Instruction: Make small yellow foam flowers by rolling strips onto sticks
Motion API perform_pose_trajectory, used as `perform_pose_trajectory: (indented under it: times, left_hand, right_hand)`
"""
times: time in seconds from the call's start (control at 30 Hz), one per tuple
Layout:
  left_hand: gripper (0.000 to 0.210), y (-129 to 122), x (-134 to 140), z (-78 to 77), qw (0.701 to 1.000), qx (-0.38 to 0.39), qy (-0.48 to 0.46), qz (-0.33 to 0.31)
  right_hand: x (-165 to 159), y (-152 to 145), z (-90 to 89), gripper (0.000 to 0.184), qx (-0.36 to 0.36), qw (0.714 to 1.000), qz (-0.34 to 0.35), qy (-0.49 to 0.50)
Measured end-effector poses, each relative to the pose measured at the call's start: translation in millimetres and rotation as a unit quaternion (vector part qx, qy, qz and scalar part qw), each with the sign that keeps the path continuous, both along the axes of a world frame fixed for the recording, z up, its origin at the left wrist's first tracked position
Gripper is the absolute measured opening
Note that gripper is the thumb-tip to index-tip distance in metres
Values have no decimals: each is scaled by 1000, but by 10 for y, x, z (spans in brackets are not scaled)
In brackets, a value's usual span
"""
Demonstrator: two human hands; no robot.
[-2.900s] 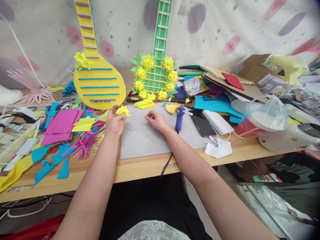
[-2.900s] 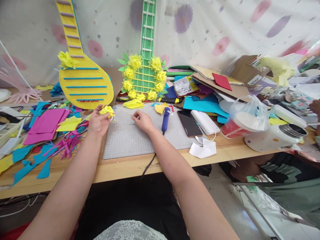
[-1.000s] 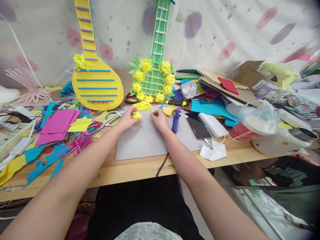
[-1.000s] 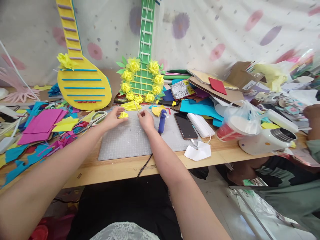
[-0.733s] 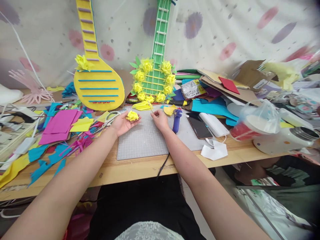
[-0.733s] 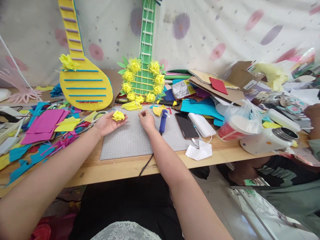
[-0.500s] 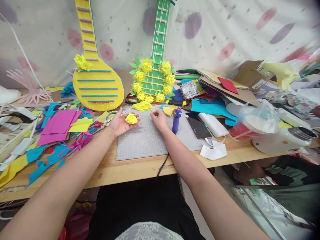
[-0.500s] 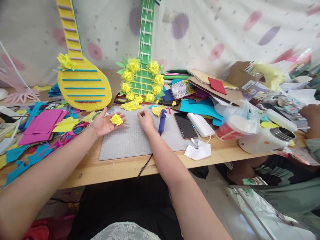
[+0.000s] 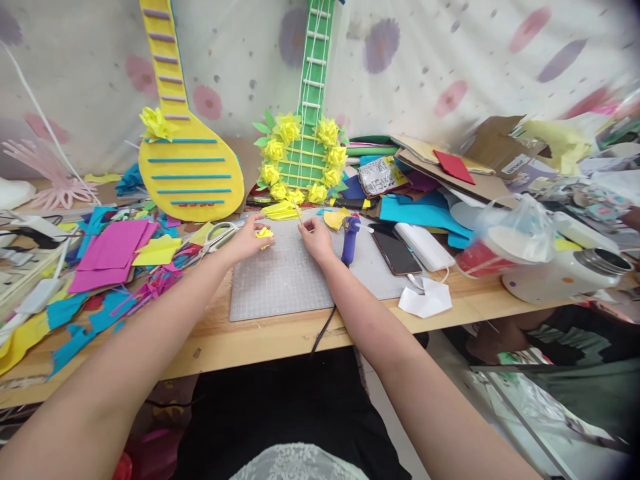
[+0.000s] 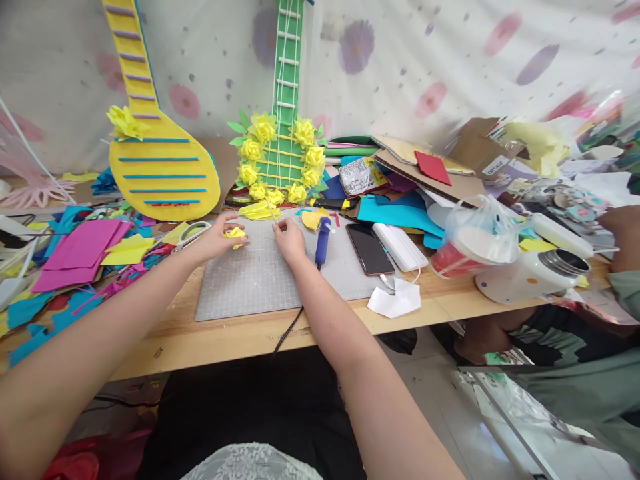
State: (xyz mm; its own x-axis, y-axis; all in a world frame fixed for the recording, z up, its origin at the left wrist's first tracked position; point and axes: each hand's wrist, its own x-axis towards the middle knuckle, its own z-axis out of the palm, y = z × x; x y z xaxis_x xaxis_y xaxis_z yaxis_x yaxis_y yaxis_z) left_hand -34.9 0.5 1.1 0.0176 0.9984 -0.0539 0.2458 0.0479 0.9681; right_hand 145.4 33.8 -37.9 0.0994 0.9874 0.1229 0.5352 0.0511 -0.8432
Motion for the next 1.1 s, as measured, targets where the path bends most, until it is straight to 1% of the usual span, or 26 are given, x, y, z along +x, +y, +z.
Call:
perform_pose_trajectory:
  times: [0.03, 0.07, 0.13, 0.17, 0.23, 0.3, 0.37, 0.43, 0.5, 0.57, 0.63, 0.73, 0.77, 0.83, 0.87, 0.93, 1.0, 1.07, 1.1]
  left_hand:
    - [68, 9, 18, -31, 997, 55, 59, -3]
    - [70, 14, 34, -61, 986, 119, 114, -6]
    - [70, 15, 60, -121, 950, 235, 206, -19]
    - [70, 16, 69, -151, 931, 271, 244, -27]
    - [73, 25, 77, -210, 906, 297, 299, -31]
    - [84, 41, 69, -263, 897, 297, 326, -28]
    - [98, 54, 45, -302, 898, 291, 329, -31]
    - [106, 59, 1, -319, 900, 293, 319, -43]
    - [103, 60, -65, -310, 904, 300, 301, -46]
    - [90, 67, -152, -273, 917, 296, 267, -16]
    - [73, 86, -257, -206, 934, 283, 218, 34]
    - [53, 131, -434, -59, 955, 231, 118, 147]
    - [49, 146, -498, -5, 957, 207, 76, 191]
    - [45, 167, -632, 98, 953, 164, 12, 253]
    - [44, 170, -699, 143, 949, 148, 4, 277]
    - [51, 161, -828, 218, 943, 115, 34, 312]
    - [56, 131, -939, 286, 942, 83, 80, 314]
    - [60, 88, -1030, 364, 939, 67, 127, 312]
    - [61, 64, -1072, 410, 939, 50, 136, 312]
  right_hand:
    - [-1, 1, -4, 18, 2, 1000, 1, -1]
    - [-2, 2, -8, 18, 4, 1000, 3, -3]
    - [-4, 4, -17, 17, 7, 1000, 6, -4]
    - [-6, 5, -21, 17, 8, 1000, 6, -3]
    - [-8, 8, -25, 18, 9, 1000, 4, -3]
    - [-10, 11, -26, 18, 8, 1000, 2, -3]
    - [-12, 14, -23, 18, 9, 1000, 3, -5]
    - [-11, 13, -16, 18, 10, 1000, 4, -6]
    - [-5, 8, -4, 18, 8, 1000, 4, -14]
    - [7, -5, 18, 18, 1, 1000, 1, -30]
    - [22, -25, 48, 18, -9, 999, -4, -51]
    - [44, -59, 98, 19, -28, 995, -13, -91]
    - [49, -68, 113, 19, -33, 994, -14, -106]
    - [55, -81, 136, 20, -42, 990, -16, -134]
    - [56, -86, 144, 20, -46, 988, -16, -147]
    - [55, -90, 156, 19, -58, 983, -18, -171]
    - [54, -91, 164, 20, -71, 979, -18, -189]
    - [54, -90, 168, 20, -79, 976, -19, -201]
    - [55, -89, 168, 21, -80, 975, -20, -206]
